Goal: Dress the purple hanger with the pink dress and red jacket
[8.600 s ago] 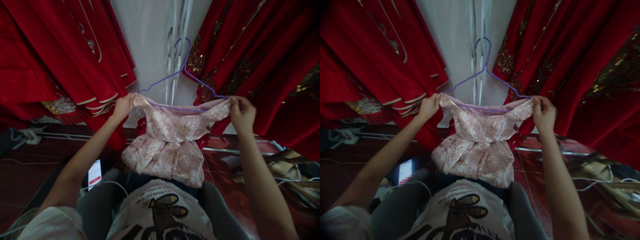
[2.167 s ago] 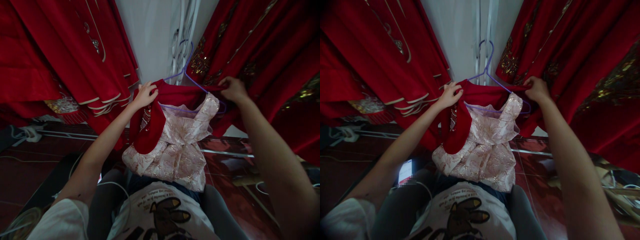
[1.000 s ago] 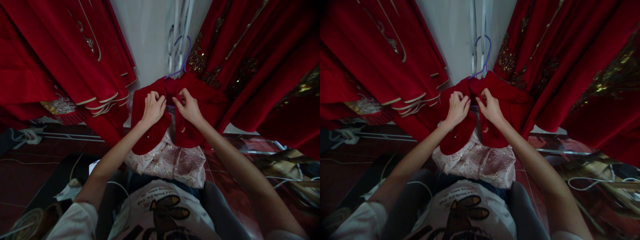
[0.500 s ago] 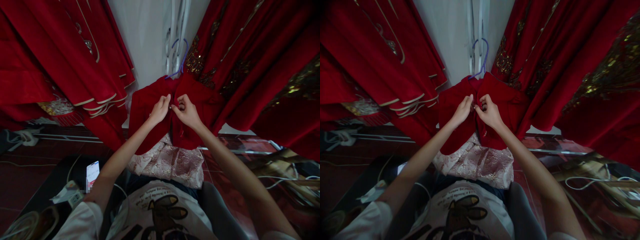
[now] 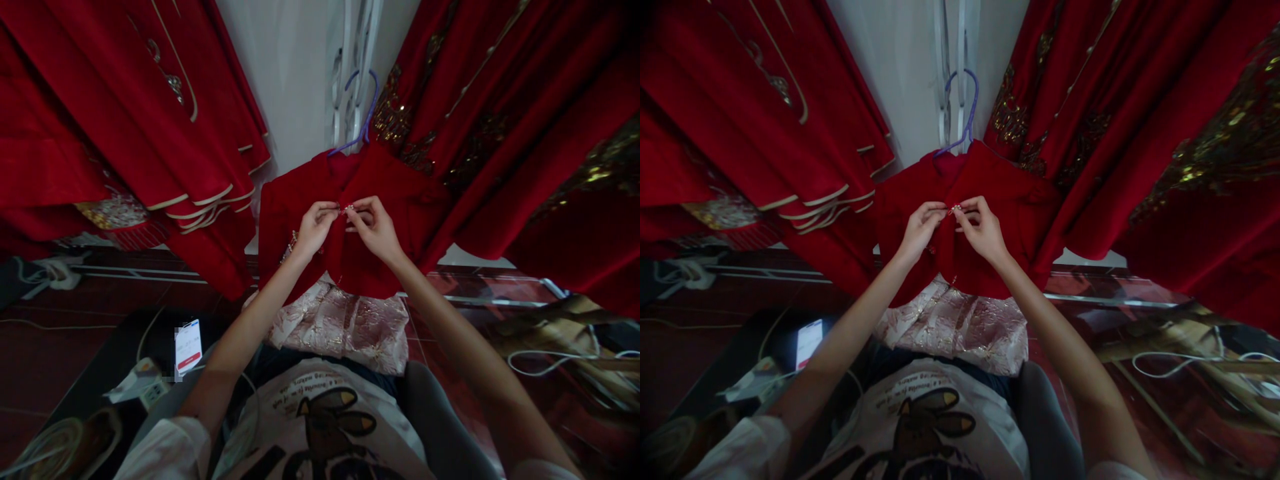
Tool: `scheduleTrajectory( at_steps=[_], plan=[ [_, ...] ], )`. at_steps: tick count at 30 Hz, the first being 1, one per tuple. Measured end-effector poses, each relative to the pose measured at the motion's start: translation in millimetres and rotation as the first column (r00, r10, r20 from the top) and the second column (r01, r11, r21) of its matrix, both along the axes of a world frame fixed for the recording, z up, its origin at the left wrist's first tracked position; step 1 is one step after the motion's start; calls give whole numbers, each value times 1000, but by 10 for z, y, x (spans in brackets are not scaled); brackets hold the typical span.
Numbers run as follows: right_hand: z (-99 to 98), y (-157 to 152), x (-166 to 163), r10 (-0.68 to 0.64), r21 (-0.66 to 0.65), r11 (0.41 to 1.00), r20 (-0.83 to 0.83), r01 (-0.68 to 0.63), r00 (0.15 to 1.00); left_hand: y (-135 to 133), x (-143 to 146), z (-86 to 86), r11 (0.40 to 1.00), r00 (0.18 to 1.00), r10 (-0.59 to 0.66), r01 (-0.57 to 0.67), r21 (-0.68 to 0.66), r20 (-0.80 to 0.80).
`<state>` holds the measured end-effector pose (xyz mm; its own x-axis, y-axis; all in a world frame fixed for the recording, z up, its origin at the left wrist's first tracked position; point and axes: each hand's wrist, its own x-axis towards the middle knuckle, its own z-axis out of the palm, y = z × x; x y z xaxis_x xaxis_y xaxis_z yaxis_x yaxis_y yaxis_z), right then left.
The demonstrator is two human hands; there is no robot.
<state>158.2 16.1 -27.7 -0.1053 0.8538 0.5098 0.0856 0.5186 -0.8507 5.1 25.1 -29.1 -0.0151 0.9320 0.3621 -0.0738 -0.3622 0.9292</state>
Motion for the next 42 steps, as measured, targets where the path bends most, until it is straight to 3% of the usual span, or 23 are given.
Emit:
scheduleTrajectory(
  at_steps=[11, 20, 30, 42],
  plan=[
    [-22, 62, -33, -80, 41, 996, 12, 80, 997, 18, -67, 6, 996, 999, -42, 44, 81, -23],
    [-10, -21, -157, -244, 142, 959, -21, 245, 969, 64, 7, -33, 986, 997, 77, -73, 149, -20],
    [-48, -28, -105, -211, 41, 976, -101, 216, 972, -3, 8, -21, 980, 993, 85, -70, 188, -78],
    [-21, 85, -113, -205, -32, 979, -157, 203, 966, 144, 41, -47, 975, 990, 102, -81, 205, -93]
  ],
)
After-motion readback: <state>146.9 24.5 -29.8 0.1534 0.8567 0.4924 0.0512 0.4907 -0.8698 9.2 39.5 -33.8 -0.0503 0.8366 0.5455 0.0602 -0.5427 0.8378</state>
